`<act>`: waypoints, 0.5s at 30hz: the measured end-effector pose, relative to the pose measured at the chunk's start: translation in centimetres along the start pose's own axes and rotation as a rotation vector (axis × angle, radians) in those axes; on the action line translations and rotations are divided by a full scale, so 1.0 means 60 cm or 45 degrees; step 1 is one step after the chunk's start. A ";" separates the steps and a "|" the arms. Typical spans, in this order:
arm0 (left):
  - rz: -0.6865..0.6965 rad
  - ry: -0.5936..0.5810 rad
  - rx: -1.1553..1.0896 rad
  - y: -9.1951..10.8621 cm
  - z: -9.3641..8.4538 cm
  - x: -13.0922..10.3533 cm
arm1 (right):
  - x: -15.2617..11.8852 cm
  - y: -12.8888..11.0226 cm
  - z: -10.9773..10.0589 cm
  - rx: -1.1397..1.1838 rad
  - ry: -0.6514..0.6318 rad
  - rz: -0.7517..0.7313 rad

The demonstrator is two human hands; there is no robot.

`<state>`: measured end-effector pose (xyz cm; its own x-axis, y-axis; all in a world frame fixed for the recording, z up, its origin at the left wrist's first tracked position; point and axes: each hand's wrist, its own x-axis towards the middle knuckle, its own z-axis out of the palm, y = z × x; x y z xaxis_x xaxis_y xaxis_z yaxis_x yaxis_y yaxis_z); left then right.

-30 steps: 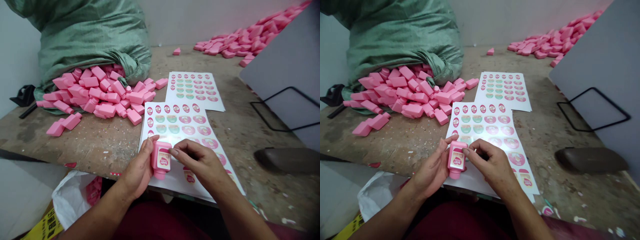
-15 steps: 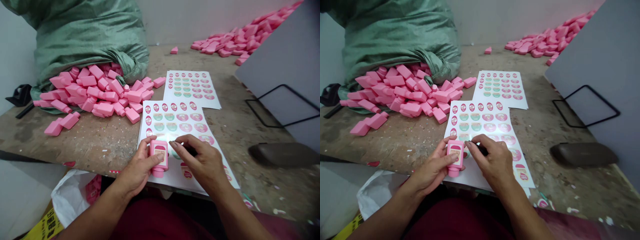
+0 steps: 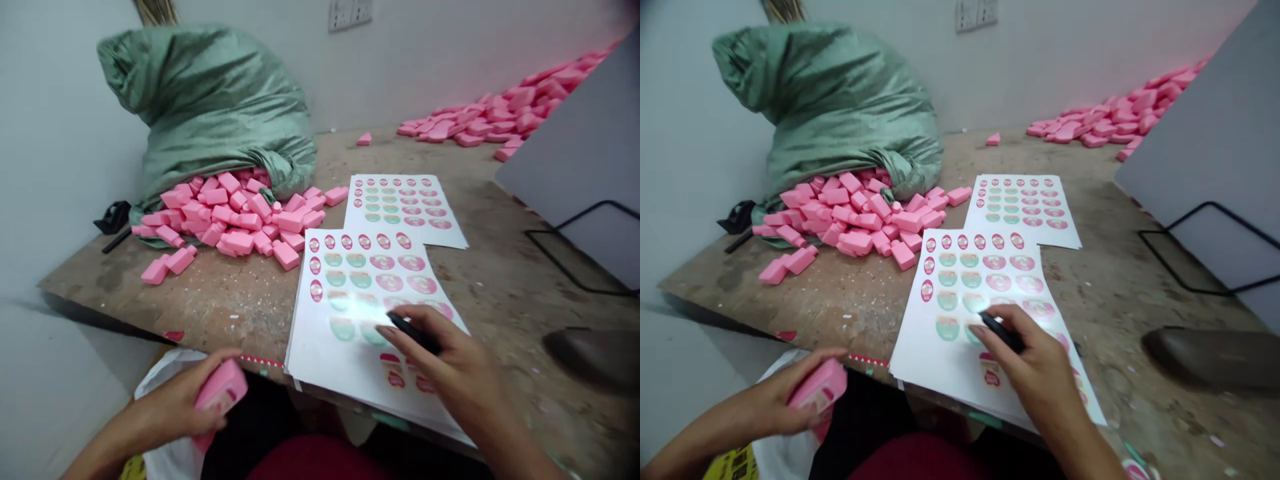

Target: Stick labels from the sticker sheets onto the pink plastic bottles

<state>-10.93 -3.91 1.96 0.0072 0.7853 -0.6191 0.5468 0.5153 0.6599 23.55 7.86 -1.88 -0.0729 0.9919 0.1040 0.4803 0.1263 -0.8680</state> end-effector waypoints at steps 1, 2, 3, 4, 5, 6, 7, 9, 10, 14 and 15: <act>0.015 0.035 0.126 -0.016 -0.020 -0.010 | -0.001 0.014 -0.012 -0.011 0.063 0.031; 0.033 0.088 0.221 -0.024 -0.035 -0.014 | -0.002 0.027 -0.023 -0.022 0.086 0.078; 0.055 0.146 0.271 -0.022 -0.043 -0.011 | -0.003 0.039 -0.033 -0.027 0.101 0.137; 0.089 0.209 0.288 -0.010 -0.044 0.000 | -0.005 0.049 -0.041 -0.028 0.080 0.202; 0.144 0.286 0.294 0.011 -0.040 0.019 | -0.006 0.056 -0.049 -0.032 0.055 0.266; 0.219 0.357 0.291 0.038 -0.033 0.046 | -0.007 0.061 -0.055 -0.040 0.054 0.323; 0.331 0.417 0.309 0.070 -0.023 0.079 | -0.009 0.064 -0.061 -0.048 0.077 0.368; 0.576 0.566 0.472 0.134 -0.004 0.152 | -0.015 0.061 -0.072 -0.039 0.178 0.433; 0.607 0.593 0.508 0.162 0.005 0.187 | -0.019 0.057 -0.077 -0.014 0.221 0.452; 0.541 0.580 0.565 0.220 0.026 0.286 | -0.048 0.044 -0.104 0.143 0.312 0.467; 0.517 0.569 0.568 0.222 0.028 0.298 | -0.061 0.044 -0.113 0.157 0.319 0.443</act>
<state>-2.11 16.45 -1.03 -0.0079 0.9976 -0.0687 0.8619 0.0416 0.5053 31.01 4.67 -1.23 0.2959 0.9497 -0.1029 0.3298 -0.2027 -0.9220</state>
